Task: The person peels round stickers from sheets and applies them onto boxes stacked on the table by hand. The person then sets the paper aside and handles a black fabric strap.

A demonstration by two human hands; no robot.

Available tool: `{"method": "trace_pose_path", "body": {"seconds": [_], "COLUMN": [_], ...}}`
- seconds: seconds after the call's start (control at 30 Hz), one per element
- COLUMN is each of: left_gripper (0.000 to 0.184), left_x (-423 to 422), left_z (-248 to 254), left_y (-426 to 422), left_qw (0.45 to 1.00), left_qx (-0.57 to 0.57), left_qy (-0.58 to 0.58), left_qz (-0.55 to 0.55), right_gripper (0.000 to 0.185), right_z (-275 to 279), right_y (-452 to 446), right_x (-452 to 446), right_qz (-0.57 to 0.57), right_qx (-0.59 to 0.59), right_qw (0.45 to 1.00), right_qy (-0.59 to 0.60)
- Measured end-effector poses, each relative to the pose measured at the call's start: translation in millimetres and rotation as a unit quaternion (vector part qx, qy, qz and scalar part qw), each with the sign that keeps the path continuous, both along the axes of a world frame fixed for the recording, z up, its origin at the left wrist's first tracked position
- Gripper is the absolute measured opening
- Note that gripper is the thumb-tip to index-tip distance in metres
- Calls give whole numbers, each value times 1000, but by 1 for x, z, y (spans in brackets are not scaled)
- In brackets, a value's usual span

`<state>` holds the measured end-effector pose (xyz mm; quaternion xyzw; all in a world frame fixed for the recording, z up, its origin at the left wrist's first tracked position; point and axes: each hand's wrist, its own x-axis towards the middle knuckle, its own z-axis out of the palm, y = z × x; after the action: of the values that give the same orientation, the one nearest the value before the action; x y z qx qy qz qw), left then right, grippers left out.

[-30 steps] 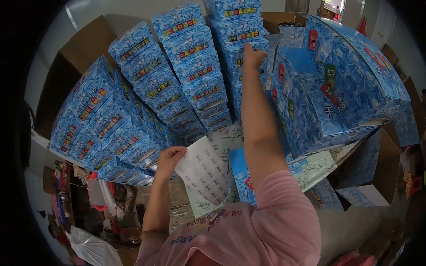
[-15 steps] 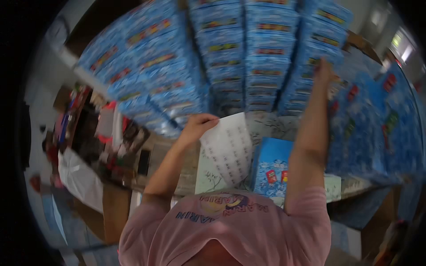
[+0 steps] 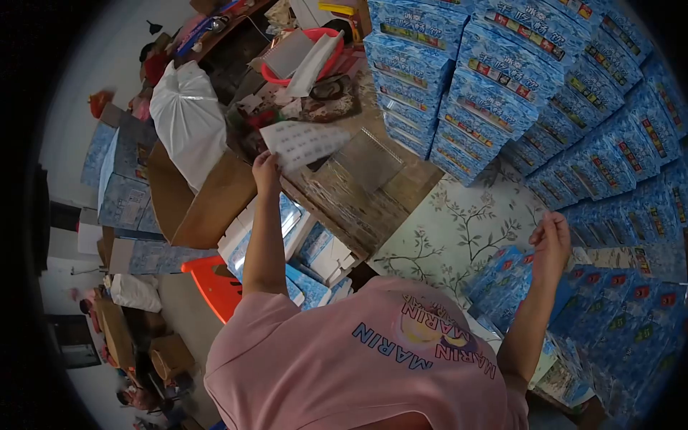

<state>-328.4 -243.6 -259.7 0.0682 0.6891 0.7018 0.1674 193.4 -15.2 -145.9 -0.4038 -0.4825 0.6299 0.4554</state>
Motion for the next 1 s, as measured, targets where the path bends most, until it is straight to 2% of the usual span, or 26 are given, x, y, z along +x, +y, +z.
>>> {"method": "trace_pose_path", "body": {"seconds": [0.07,0.1,0.13,0.2,0.27,0.33,0.37,0.43,0.5,0.53,0.6,0.63,0.7,0.73,0.77,0.83,0.87,0.9,0.97,1.0], "left_gripper": [19,20,20,15,19,30,31,25,21,18,15,17,37,41,41,44,47,47,43,37], "left_x": [-14,-47,-47,-34,-37,-32,-36,-47,-66,-84,-98,-113,-132,-137,-126,-97,-92,-80,-23,14], "left_z": [7,-17,-11,10,-13,-33,-50,-80,-102,-118,-117,-124,-132,-130,-112,-73,-86,-100,-88,-77], "left_y": [18,20,32,63,84,101,109,120,128,127,130,134,136,134,135,136,138,133,129,120], "left_qw": [975,984,984,973,953,935,922,917,915,931,943,935,945,927,927,973,990,990,986,984], "left_qx": [197,163,165,140,209,178,156,167,167,176,256,264,217,240,235,135,-17,-23,-49,-2], "left_qy": [-5,3,2,-43,-139,-227,-263,-276,-268,-238,-143,-162,-194,-259,-262,-154,-18,-26,162,78], "left_qz": [101,68,60,177,171,208,238,236,252,211,155,171,150,127,128,111,142,140,-6,-159], "right_gripper": [11,11,11,12,12,11,11,11,11,11,11,11,10,10,9,8,8,9,10,11], "right_z": [-10,-12,-9,0,-10,-16,-18,-17,-12,-12,-15,-17,-20,-19,-18,-19,-24,-26,-26,-27], "right_y": [-6,-9,-15,-29,-39,-47,-53,-65,-77,-81,-88,-91,-96,-98,-100,-101,-103,-107,-117,-121], "right_x": [-2,-2,-4,-8,-1,8,12,12,6,6,8,10,13,11,6,-2,-4,-4,-8,-12], "right_qz": [1,8,0,-47,-77,-107,-128,-159,-208,-218,-195,-203,-185,-188,-175,-156,-150,-148,-125,-88], "right_qx": [1,4,6,-2,9,20,-25,-69,-73,-74,-80,-79,-125,-127,-143,-163,-174,-184,-208,-230], "right_qw": [1000,1000,1000,998,996,993,991,985,971,968,971,969,965,963,963,960,959,957,957,958], "right_qy": [0,0,-1,-29,-37,-45,-17,9,-95,-100,-109,-113,-138,-142,-150,-165,-167,-170,-161,-145]}}
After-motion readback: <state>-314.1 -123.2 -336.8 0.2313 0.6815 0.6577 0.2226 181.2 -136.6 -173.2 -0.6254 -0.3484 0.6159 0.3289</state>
